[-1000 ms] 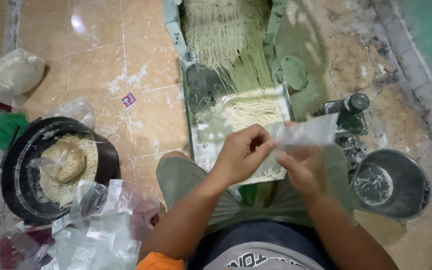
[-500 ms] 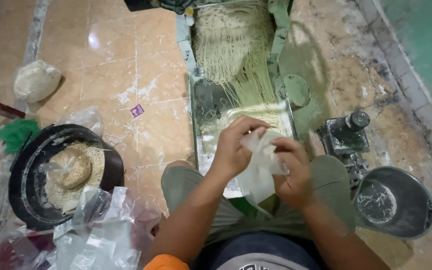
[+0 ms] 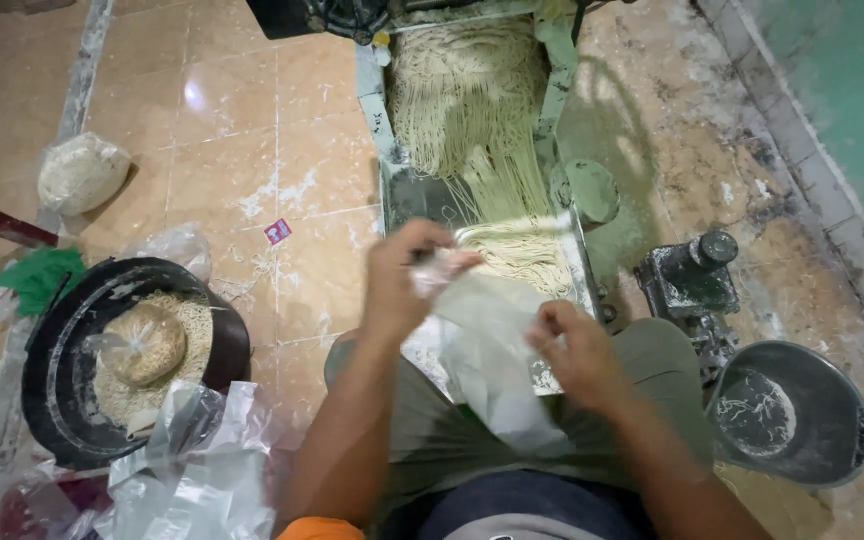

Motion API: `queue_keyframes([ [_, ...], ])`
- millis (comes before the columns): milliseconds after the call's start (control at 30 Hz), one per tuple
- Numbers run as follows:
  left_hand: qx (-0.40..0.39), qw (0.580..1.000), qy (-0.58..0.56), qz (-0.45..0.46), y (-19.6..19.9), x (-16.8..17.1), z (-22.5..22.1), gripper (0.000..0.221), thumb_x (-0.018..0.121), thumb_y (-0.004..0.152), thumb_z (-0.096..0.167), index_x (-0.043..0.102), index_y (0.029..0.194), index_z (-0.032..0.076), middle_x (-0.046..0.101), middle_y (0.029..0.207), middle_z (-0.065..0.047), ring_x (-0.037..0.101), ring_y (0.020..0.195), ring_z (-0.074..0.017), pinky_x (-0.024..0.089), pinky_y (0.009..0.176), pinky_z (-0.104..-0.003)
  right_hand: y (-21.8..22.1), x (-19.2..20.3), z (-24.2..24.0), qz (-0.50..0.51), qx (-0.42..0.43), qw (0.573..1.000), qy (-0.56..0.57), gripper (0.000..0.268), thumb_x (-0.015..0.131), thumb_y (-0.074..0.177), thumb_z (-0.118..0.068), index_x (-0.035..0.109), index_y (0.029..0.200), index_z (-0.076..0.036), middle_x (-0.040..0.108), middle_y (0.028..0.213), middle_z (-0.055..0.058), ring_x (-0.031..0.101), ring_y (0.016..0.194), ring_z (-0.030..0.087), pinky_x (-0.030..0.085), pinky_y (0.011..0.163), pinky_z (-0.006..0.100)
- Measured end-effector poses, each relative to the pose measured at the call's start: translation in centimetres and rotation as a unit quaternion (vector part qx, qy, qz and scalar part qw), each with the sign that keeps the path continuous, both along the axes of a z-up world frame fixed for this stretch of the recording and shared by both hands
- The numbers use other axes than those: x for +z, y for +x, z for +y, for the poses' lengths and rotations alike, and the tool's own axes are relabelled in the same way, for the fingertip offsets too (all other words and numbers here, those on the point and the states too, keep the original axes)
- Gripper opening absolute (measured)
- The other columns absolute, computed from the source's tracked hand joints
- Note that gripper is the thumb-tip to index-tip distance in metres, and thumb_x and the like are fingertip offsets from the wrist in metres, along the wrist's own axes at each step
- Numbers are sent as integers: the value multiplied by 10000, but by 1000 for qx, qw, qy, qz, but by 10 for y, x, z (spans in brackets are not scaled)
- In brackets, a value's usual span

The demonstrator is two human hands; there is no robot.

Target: The person collects freshly extruded noodles from a machine and places them into a plastic bag. They repeatedly gather strands, fold them, and pack them into the bag until it is full.

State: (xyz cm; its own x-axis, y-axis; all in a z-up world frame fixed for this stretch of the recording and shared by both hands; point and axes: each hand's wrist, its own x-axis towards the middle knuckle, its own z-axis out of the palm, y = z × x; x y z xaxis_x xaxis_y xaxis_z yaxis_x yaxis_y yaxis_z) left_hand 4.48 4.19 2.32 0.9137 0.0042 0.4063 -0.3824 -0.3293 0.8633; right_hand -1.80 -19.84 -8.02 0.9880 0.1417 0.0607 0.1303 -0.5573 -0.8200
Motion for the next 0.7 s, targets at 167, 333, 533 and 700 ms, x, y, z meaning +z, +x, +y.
queue_keyframes([
  [167,97,985,-24,-139,13,-5,50,265,910,805,225,708,874,69,489,606,-9,436,558,-123,385,552,-256,12,-9,-17,-38,-103,990,-93,358,596,1019,-397,699,1133,-73,747,808,194,729,901,419,554,837,519],
  [333,74,993,-9,-93,7,-23,66,270,637,1051,292,683,947,47,575,799,-110,575,752,-247,461,745,-360,24,7,-10,31,-195,976,-94,410,806,830,-247,577,1060,4,759,877,202,721,917,475,542,822,562],
  [533,110,879,-405,227,-13,-82,57,160,602,921,167,525,793,108,472,557,-54,511,504,-195,472,520,-330,42,-62,-33,-328,-277,892,-138,196,775,727,-23,629,849,-71,542,707,91,613,718,345,527,700,392],
  [700,36,709,-699,86,-5,-73,39,307,673,984,207,742,919,-85,764,963,-272,768,963,-321,630,933,-393,27,-58,-9,-270,-171,933,-163,157,765,701,-42,671,820,-80,567,652,83,606,698,351,487,766,462],
])
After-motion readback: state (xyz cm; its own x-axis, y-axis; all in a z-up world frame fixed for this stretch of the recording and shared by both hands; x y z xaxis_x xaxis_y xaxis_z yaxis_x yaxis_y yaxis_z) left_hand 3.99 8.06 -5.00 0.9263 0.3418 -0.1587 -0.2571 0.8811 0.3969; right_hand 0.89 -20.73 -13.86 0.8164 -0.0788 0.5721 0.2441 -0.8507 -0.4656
